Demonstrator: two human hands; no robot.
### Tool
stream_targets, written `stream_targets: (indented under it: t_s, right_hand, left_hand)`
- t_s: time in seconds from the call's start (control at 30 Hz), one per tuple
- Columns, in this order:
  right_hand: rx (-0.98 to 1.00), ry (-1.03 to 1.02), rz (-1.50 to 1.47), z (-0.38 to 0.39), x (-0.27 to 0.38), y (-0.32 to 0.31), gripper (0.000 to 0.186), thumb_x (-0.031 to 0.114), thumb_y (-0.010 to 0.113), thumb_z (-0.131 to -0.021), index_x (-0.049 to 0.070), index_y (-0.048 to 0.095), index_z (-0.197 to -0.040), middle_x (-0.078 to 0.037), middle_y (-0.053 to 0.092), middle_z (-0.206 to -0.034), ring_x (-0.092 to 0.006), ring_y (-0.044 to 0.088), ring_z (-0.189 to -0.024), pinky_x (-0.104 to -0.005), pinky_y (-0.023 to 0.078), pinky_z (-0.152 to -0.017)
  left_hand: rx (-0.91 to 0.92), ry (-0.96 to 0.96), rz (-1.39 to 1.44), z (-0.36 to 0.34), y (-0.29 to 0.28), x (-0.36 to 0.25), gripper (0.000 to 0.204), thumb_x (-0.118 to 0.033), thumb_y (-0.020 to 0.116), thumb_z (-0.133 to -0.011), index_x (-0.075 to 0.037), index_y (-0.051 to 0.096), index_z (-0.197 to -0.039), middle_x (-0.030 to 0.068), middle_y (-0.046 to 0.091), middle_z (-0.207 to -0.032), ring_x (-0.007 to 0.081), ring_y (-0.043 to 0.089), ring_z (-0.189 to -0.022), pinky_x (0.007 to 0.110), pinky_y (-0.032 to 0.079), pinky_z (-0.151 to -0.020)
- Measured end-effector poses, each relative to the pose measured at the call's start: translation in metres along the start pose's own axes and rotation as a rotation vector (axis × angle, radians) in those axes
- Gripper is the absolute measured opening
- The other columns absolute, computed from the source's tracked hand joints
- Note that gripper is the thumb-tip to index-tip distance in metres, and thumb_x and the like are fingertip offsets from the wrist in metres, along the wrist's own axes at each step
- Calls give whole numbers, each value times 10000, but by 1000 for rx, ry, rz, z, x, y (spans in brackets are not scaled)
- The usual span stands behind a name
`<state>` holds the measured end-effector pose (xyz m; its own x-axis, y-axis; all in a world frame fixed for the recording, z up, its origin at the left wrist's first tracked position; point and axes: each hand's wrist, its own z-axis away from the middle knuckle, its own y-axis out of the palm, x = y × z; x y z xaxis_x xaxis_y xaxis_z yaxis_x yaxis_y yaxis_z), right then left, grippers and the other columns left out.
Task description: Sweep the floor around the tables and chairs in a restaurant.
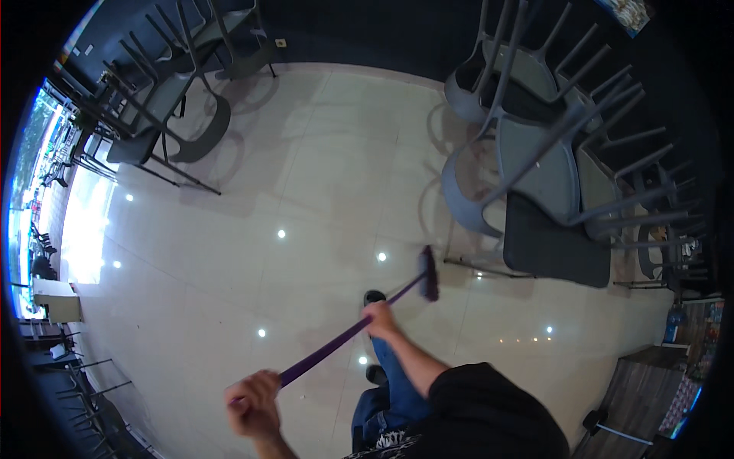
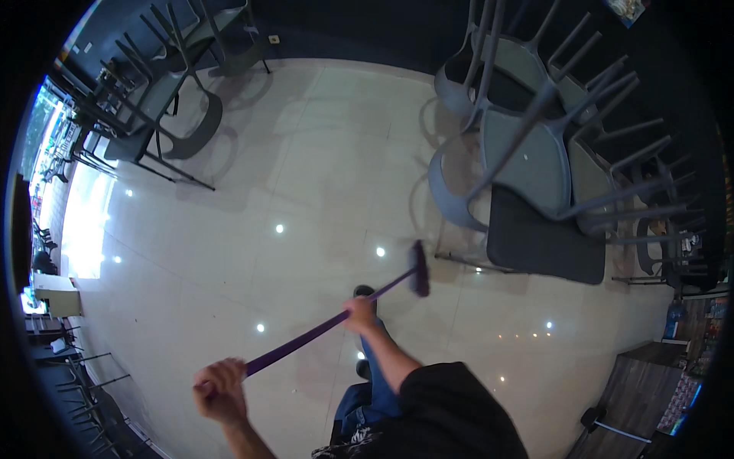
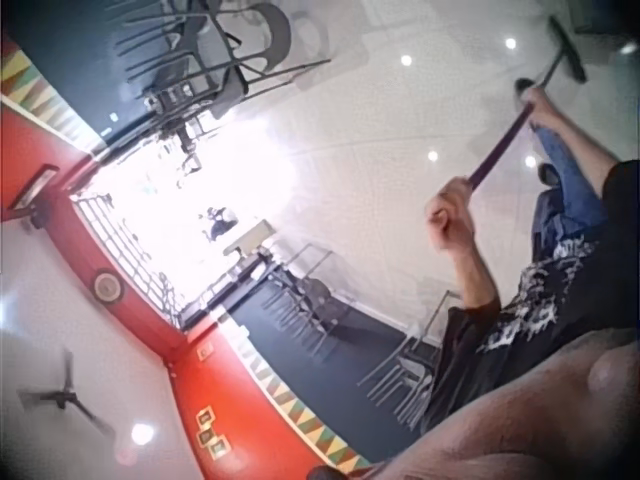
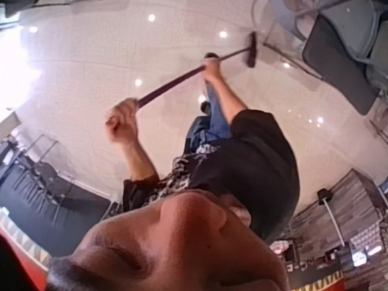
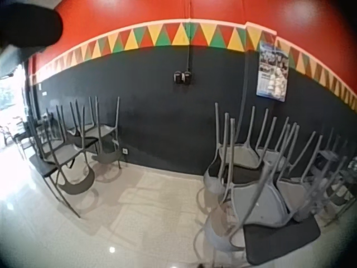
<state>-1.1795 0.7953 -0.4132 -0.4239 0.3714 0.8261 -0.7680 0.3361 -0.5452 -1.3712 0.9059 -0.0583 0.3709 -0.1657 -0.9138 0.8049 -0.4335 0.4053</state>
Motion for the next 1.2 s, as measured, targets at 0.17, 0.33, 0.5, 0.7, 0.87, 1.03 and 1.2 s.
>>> stream_targets:
  t_s: [0.17, 0.33, 0.5, 0.7, 0.87, 1.03, 1.2]
  right_hand:
    - [278, -206, -153, -110, 134, 77, 164, 104, 623, -516, 59, 573, -666, -137, 596, -737, -328, 550, -800, -399, 415, -771]
    - [253, -119, -77, -149, 187, 3, 156, 95, 597, -562, 79, 623, -715, -128, 620, -786, -294, 562, -894, -409, 386, -843]
    - [71, 41, 155, -190, 48, -55, 143, 151, 624, -569, 87, 627, -697, -137, 618, -739, -342, 584, -810, -457, 421, -790]
    - [-131, 523, 580, -157, -201, -125, 100, 155, 664, -606, 114, 611, -680, -119, 598, -791, -327, 566, -838, -451, 441, -722]
    - [-335, 1066, 795, -130, -289, -158, 197, 152, 695, -635, 164, 637, -822, -67, 601, -919, -262, 524, -1040, -440, 407, -901]
    - [-202, 832, 847, -172, -280, -106, 183, 145, 677, -638, 174, 640, -815, -44, 619, -955, -245, 548, -1002, -492, 363, -929]
    - [-414, 360, 94, -366, -56, 46, 119, 121, 680, -542, 145, 572, -586, -49, 583, -764, -271, 537, -861, -410, 388, -792]
  left_hand:
    - [-383, 188, -261, -59, -14, -94, 326, -297, 399, -786, -130, 286, -529, 11, 255, -501, 156, 230, -507, 329, 243, -544]
    - [-94, 89, 34, -127, -47, -142, 302, -297, 429, -769, -132, 332, -535, 13, 257, -513, 180, 284, -568, 382, 300, -639]
    - [-9, -186, 246, -215, -102, 36, 314, -276, 443, -699, -142, 228, -514, 2, 183, -503, 187, 322, -613, 383, 319, -726]
    - [318, -601, 504, -249, -33, 314, 457, -332, 419, -721, -28, 637, -984, 185, 589, -1127, 392, 418, -1212, 502, 195, -1063]
    - [314, -1083, 617, -232, 17, 406, 319, -210, 452, -716, -15, 592, -926, 213, 495, -1263, 319, 308, -1310, 450, 138, -1092]
    - [508, -866, 353, -318, -27, 386, 253, -258, 403, -773, -30, 511, -751, 235, 545, -1175, 395, 409, -1219, 520, 146, -1088]
    - [393, -468, -328, -480, -262, 200, 446, -408, 430, -816, -10, 604, -915, 206, 623, -1000, 374, 543, -1068, 599, 316, -982]
